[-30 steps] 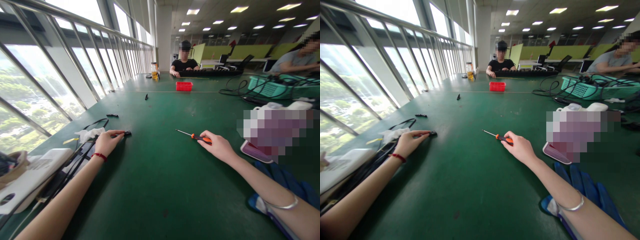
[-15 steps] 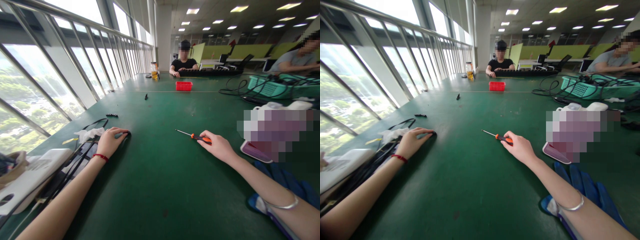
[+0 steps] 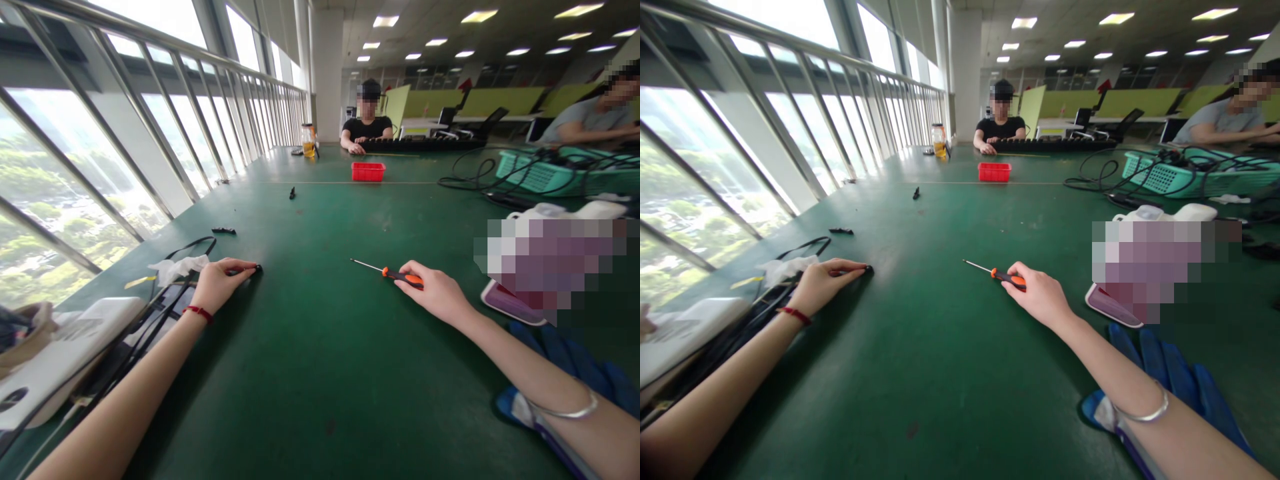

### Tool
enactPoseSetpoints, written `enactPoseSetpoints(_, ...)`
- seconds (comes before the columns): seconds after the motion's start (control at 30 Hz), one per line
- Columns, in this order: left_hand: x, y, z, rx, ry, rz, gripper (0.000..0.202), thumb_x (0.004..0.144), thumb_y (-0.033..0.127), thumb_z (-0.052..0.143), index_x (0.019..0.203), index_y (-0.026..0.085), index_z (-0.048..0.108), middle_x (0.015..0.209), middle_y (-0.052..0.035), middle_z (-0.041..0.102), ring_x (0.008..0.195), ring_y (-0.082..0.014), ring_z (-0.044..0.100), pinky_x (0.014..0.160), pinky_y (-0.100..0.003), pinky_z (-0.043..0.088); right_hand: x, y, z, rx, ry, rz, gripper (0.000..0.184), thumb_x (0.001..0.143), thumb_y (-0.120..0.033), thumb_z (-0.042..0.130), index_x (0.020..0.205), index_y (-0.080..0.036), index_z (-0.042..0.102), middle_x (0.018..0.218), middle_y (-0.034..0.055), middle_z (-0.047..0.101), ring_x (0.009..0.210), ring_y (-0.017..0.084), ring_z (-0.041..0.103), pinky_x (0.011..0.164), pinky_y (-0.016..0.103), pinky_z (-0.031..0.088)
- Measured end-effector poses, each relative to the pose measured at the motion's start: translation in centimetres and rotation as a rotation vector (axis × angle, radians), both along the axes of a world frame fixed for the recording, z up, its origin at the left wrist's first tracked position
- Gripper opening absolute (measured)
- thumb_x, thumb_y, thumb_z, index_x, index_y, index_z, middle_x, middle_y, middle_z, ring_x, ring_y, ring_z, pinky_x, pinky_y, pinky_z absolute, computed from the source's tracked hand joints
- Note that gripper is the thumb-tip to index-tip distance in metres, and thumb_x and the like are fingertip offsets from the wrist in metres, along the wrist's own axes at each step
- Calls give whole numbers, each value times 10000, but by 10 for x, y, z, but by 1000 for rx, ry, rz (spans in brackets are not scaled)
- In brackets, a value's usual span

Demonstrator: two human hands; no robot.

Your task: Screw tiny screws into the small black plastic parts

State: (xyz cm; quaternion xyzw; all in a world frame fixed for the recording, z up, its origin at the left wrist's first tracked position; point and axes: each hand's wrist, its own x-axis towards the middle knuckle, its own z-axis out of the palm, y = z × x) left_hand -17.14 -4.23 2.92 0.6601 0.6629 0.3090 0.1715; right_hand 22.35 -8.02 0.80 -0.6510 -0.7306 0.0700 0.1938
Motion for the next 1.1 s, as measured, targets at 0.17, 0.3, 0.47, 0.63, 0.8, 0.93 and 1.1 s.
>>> enactPoseSetpoints(0.17,2,0,1,-10,2,22,442,642,493,614,903,148,707,904,-79,722,844,-236,645,795,-332,498,1,0,-3,24,35,-6,197,793,-443,491,873,-269,532,690,-23,626,576,166,563,487,245,338)
enactPoseSetpoints(0.3,15,-2,1,38,98,-44,356,696,475,587,866,190,716,877,-49,725,847,-236,648,811,-339,493,1,-1,-1,51,295,13,161,774,-387,534,847,-244,520,687,-23,596,594,145,554,549,258,372)
enactPoseSetpoints(0.47,63,-1,-2,98,97,-253,265,743,391,585,861,199,726,907,-41,719,861,-218,642,822,-330,490,-4,-1,17,74,790,46,220,716,-376,633,824,-199,558,550,-51,472,447,91,415,461,247,326)
enactPoseSetpoints(0.63,139,8,-10,59,-17,-505,182,745,298,612,839,206,737,894,-26,715,845,-175,637,828,-287,490,-19,11,48,223,917,88,229,748,-413,621,754,-200,538,523,-64,421,414,77,368,425,241,276)
enactPoseSetpoints(0.8,188,12,-19,80,-26,-592,128,742,263,624,792,205,726,857,-11,704,824,-163,623,802,-280,483,-33,36,80,524,618,79,306,788,-411,565,592,-198,466,541,-33,439,504,97,404,512,258,315)
enactPoseSetpoints(0.93,189,13,-21,90,-54,-584,115,737,260,632,794,199,711,852,-11,699,844,-165,612,803,-282,476,-42,45,93,590,460,93,303,771,-355,568,558,-203,417,522,-36,410,490,94,367,497,255,292)
enactPoseSetpoints(1.1,183,13,-22,145,-33,-544,146,705,233,645,839,183,672,841,-6,691,830,-167,598,780,-292,471,-49,42,87,603,466,126,284,770,-342,557,565,-203,418,529,-34,421,476,88,362,481,246,287)
